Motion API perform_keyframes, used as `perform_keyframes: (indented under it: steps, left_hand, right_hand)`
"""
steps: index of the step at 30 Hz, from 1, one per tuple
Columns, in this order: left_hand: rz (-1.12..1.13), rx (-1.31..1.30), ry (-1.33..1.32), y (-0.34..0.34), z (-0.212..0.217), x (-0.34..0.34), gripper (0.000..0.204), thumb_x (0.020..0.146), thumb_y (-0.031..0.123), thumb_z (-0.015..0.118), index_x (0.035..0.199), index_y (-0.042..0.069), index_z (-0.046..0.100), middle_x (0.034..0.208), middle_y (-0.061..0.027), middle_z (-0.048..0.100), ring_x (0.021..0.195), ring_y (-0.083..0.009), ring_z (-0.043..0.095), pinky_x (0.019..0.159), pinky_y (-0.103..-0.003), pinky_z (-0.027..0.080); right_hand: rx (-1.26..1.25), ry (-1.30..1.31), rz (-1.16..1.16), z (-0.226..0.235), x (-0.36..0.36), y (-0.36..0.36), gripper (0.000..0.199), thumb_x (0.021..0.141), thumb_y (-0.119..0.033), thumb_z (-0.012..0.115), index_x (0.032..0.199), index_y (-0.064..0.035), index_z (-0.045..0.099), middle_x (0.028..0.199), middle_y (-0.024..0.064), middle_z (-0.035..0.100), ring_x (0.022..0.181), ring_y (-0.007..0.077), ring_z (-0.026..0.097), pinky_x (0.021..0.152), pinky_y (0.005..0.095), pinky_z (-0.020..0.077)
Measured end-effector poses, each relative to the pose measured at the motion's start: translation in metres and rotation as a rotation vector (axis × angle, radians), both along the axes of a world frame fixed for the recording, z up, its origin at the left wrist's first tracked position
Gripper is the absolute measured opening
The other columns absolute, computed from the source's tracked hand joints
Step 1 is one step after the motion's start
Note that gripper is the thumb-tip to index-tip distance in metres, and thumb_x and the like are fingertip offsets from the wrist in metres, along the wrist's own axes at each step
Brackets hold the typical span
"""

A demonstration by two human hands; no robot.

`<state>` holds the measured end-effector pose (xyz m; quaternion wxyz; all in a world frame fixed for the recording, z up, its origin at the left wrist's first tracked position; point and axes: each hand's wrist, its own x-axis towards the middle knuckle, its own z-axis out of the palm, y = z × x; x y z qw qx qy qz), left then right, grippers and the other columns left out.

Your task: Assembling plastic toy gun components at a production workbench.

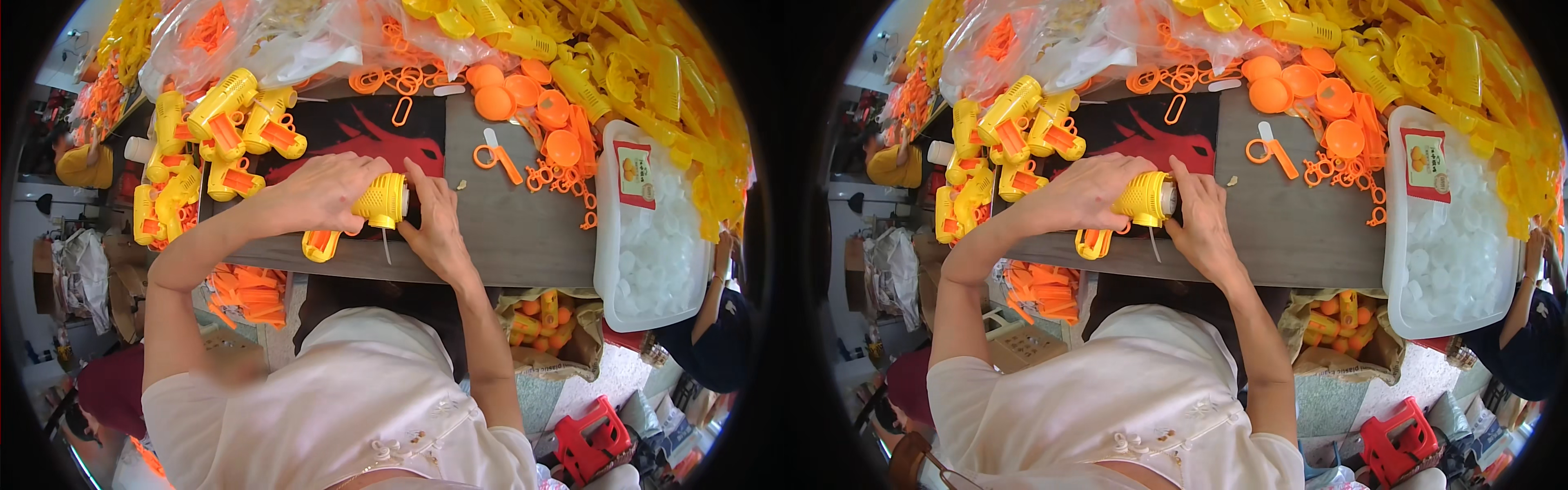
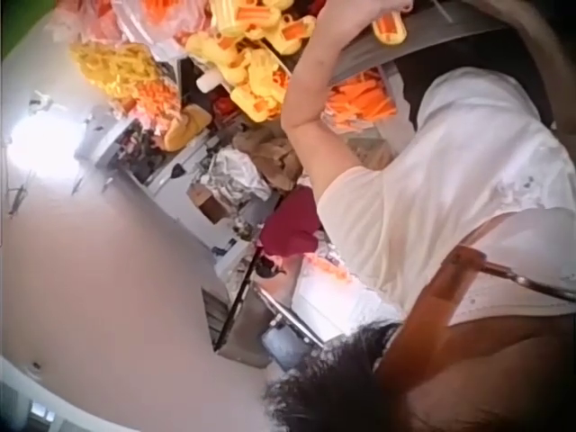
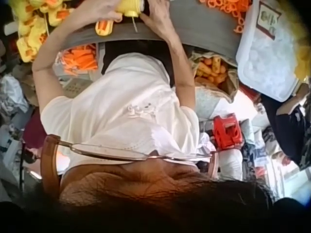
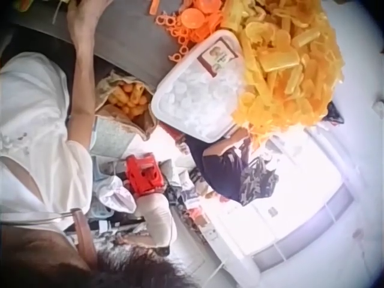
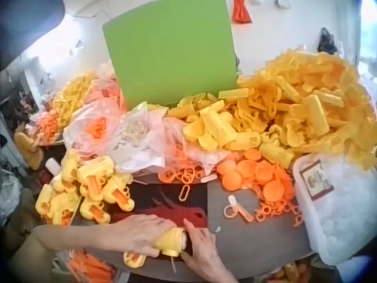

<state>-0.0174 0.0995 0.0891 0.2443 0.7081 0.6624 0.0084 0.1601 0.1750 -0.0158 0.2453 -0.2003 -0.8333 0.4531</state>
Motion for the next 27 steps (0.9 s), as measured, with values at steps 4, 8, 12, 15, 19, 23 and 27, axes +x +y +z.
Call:
perform_keyframes:
  steps: [4,8,12,15,19,23,27]
  left_hand:
    - [-0.070,0.029,0.026,-0.001,-0.012,-0.006,0.059,0.064,0.014,0.077,0.113,0.003,0.047,0.102,-0.0141,0.058,0.099,-0.0333,0.056,0.081,-0.044,0.047]
    - [-0.091,0.017,0.042,-0.003,-0.022,-0.004,0.064,0.066,0.014,0.078,0.118,0.001,0.044,0.110,-0.0156,0.054,0.105,-0.0336,0.053,0.083,-0.044,0.046]
    - [-0.145,-0.047,0.060,0.000,-0.023,-0.008,0.068,0.069,0.012,0.076,0.124,-0.002,0.039,0.116,-0.0191,0.049,0.108,-0.0350,0.051,0.083,-0.045,0.046]
    - [-0.136,-0.082,0.105,0.002,-0.021,0.000,0.068,0.071,0.010,0.073,0.126,-0.004,0.037,0.115,-0.0209,0.048,0.107,-0.0364,0.051,0.083,-0.045,0.046]
    - [-0.180,-0.049,0.219,-0.001,-0.025,0.003,0.067,0.072,0.010,0.072,0.127,-0.005,0.037,0.115,-0.0214,0.047,0.108,-0.0370,0.051,0.083,-0.046,0.046]
    - [-0.134,-0.123,0.108,0.004,-0.017,0.001,0.071,0.070,0.008,0.073,0.129,-0.005,0.037,0.118,-0.0209,0.046,0.110,-0.0367,0.050,0.086,-0.046,0.045]
    - [-0.102,0.135,0.043,-0.011,-0.026,0.000,0.072,0.069,0.006,0.074,0.130,-0.003,0.037,0.125,-0.0187,0.045,0.118,-0.0351,0.047,0.096,-0.044,0.040]
  right_hand:
    - [0.005,0.006,-0.006,-0.001,-0.001,0.000,0.083,0.068,0.007,0.068,0.144,-0.0055,0.036,0.120,0.0105,0.057,0.115,0.0273,0.050,0.104,0.0391,0.0323]
    - [-0.002,0.006,-0.011,0.000,-0.002,-0.001,0.083,0.067,0.007,0.068,0.143,-0.0053,0.037,0.119,0.0104,0.058,0.114,0.0275,0.050,0.104,0.0393,0.0326]
    - [0.005,-0.007,-0.024,-0.001,-0.003,0.000,0.083,0.066,0.008,0.068,0.143,-0.0054,0.038,0.119,0.0103,0.058,0.114,0.0275,0.050,0.104,0.0393,0.0328]
    - [-0.054,-0.018,-0.034,0.001,-0.003,-0.002,0.083,0.066,0.008,0.068,0.142,-0.0052,0.038,0.120,0.0108,0.057,0.114,0.0278,0.049,0.104,0.0398,0.0329]
    - [-0.051,-0.033,-0.033,0.002,-0.001,-0.002,0.083,0.066,0.008,0.068,0.142,-0.0057,0.039,0.121,0.0113,0.056,0.115,0.0284,0.048,0.105,0.0402,0.0327]
    - [-0.046,-0.017,-0.040,0.002,-0.002,0.000,0.082,0.066,0.007,0.069,0.142,-0.0064,0.040,0.119,0.0110,0.057,0.112,0.0282,0.050,0.104,0.0395,0.0335]
    - [-0.061,0.013,-0.029,0.001,-0.003,0.001,0.078,0.066,0.006,0.070,0.138,-0.0064,0.044,0.116,0.0106,0.059,0.110,0.0275,0.051,0.103,0.0391,0.0344]
